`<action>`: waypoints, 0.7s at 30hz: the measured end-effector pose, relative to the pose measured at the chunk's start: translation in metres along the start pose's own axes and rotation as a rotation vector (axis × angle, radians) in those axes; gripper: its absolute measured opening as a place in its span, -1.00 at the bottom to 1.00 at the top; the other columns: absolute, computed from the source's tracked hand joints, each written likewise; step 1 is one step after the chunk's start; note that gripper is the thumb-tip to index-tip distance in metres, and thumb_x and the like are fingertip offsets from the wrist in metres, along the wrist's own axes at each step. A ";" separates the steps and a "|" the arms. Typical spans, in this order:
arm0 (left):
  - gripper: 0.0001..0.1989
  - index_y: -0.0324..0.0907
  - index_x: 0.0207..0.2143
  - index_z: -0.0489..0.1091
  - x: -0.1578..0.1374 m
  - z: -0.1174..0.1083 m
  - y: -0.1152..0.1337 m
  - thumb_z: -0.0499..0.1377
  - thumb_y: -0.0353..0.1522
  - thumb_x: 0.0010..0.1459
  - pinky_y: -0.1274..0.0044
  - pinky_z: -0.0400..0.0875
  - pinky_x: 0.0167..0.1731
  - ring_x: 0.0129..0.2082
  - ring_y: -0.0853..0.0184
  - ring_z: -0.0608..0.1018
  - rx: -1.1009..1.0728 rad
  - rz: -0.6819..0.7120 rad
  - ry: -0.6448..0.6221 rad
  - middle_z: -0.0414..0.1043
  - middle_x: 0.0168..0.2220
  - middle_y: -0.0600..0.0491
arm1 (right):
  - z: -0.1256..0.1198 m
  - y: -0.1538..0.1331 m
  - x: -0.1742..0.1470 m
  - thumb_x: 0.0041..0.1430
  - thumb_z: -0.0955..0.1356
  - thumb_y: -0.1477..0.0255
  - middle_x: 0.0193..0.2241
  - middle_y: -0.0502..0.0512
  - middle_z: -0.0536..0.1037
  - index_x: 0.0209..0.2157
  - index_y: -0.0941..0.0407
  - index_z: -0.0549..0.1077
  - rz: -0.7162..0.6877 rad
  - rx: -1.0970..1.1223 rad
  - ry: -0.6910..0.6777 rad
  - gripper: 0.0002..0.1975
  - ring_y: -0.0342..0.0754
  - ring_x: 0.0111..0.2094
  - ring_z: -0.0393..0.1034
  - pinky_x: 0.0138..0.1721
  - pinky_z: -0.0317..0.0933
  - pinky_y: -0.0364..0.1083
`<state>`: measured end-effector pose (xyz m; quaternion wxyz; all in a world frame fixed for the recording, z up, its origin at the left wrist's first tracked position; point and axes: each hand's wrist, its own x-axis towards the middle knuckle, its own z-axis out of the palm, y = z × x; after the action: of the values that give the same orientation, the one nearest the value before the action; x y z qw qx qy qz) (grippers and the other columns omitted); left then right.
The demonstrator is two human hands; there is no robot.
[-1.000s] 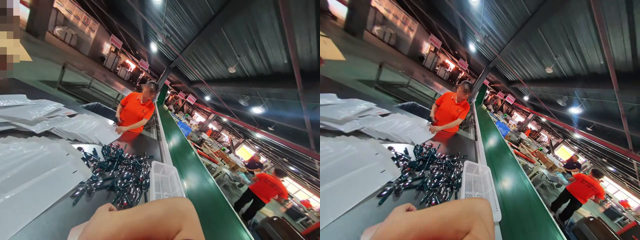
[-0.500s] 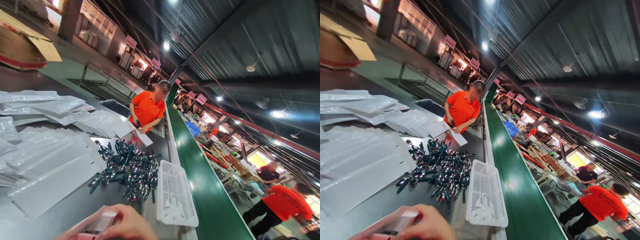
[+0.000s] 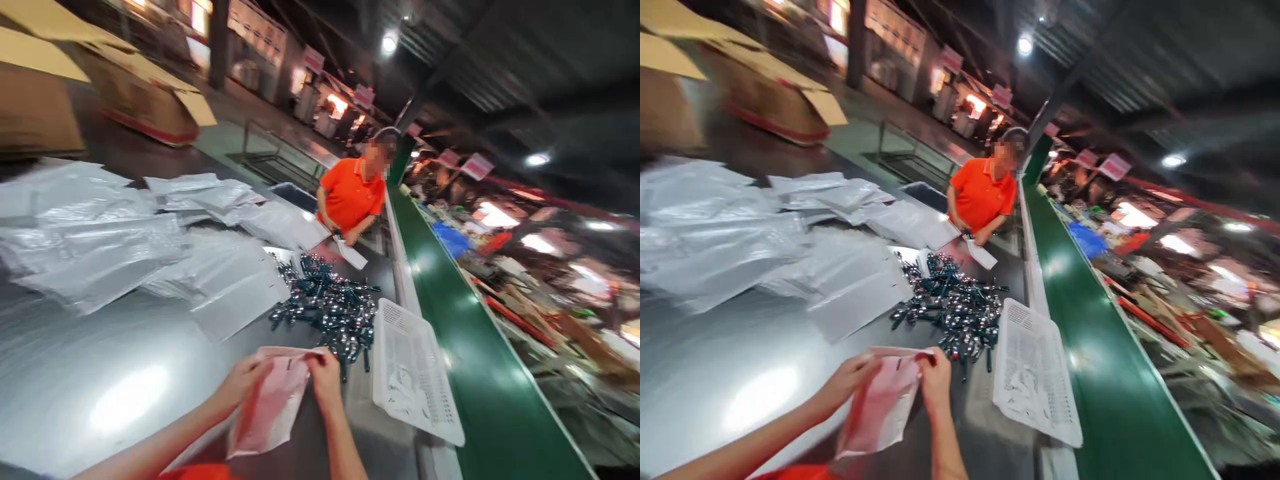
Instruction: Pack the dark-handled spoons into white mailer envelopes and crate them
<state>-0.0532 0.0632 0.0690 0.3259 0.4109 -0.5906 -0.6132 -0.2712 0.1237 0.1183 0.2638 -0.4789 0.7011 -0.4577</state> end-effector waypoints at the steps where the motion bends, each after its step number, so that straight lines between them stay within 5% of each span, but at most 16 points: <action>1: -0.39 -0.19 -0.49 0.49 0.003 0.003 0.003 0.16 0.19 0.12 0.41 0.48 -0.25 -0.34 0.18 0.53 -0.050 0.026 -0.010 0.52 -0.45 0.01 | 0.005 0.004 0.003 0.25 0.42 0.11 -0.46 0.03 0.56 -0.41 0.14 0.53 0.011 0.009 -0.023 -0.63 -0.10 -0.40 0.45 -0.29 0.41 -0.04; 3: -0.41 -0.17 -0.55 0.41 0.008 0.006 0.005 0.19 0.18 0.06 0.40 0.44 -0.34 -0.43 0.23 0.48 -0.115 0.030 0.049 0.46 -0.52 0.02 | 0.011 0.009 0.006 0.20 0.38 0.11 -0.42 0.18 0.60 -0.40 0.10 0.55 0.029 0.012 0.000 -0.66 0.03 -0.37 0.49 -0.28 0.41 0.03; 6: -0.43 -0.22 -0.35 0.52 0.010 0.010 0.002 0.18 0.13 0.16 0.35 0.47 -0.28 -0.36 0.18 0.54 -0.157 0.023 0.120 0.56 -0.40 -0.06 | 0.014 0.003 0.005 0.24 0.33 0.09 -0.24 0.28 0.62 -0.18 0.09 0.52 0.026 -0.023 0.115 -0.64 0.14 -0.26 0.52 -0.21 0.40 0.11; 9: -0.37 -0.25 -0.05 0.54 0.006 0.015 0.005 0.17 0.13 0.20 0.29 0.49 -0.06 -0.13 0.07 0.60 -0.247 0.083 0.121 0.63 -0.12 -0.17 | 0.027 -0.012 0.000 0.39 0.26 0.22 -0.20 0.19 0.63 -0.13 0.01 0.52 -0.302 -0.177 0.031 -0.74 0.11 -0.17 0.53 -0.09 0.40 0.10; 11: -0.39 -0.21 -0.04 0.54 0.005 0.018 0.009 0.17 0.13 0.21 0.28 0.45 0.08 -0.02 0.03 0.59 -0.251 0.128 0.120 0.61 -0.04 -0.19 | 0.044 -0.021 0.000 0.44 0.22 0.33 -0.19 0.16 0.65 -0.08 0.01 0.54 -0.590 -0.318 -0.059 -0.74 0.08 -0.14 0.55 -0.05 0.42 0.07; 13: -0.41 -0.17 -0.11 0.55 0.004 0.021 0.013 0.13 0.14 0.22 0.28 0.44 0.12 -0.02 0.02 0.59 -0.189 0.115 0.127 0.62 -0.07 -0.16 | 0.060 -0.026 0.005 0.43 0.22 0.42 -0.18 0.19 0.66 -0.07 0.05 0.56 -0.723 -0.422 -0.081 -0.73 0.09 -0.16 0.55 -0.10 0.43 0.05; 17: -0.32 -0.18 -0.08 0.56 0.004 0.022 0.015 0.03 0.20 0.24 0.25 0.51 0.07 -0.05 -0.01 0.60 -0.082 0.029 0.134 0.64 -0.15 -0.13 | 0.073 -0.031 0.023 0.29 0.26 0.57 -0.30 0.24 0.65 -0.24 0.10 0.60 -0.685 -0.521 -0.230 -0.74 0.09 -0.31 0.52 -0.29 0.37 0.00; 21: -0.32 -0.10 -0.08 0.62 0.012 0.019 0.007 0.10 0.23 0.15 0.22 0.44 0.23 0.11 -0.07 0.58 -0.048 0.019 0.093 0.64 0.04 -0.08 | 0.064 -0.034 0.046 0.27 0.35 0.41 -0.51 0.07 0.58 -0.33 0.08 0.60 -0.597 -0.506 -0.307 -0.84 -0.04 -0.50 0.44 -0.46 0.30 -0.10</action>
<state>-0.0763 0.0602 0.0736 0.3689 0.4254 -0.5637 -0.6043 -0.2233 0.0522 0.1230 0.0949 -0.7735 0.5744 -0.2506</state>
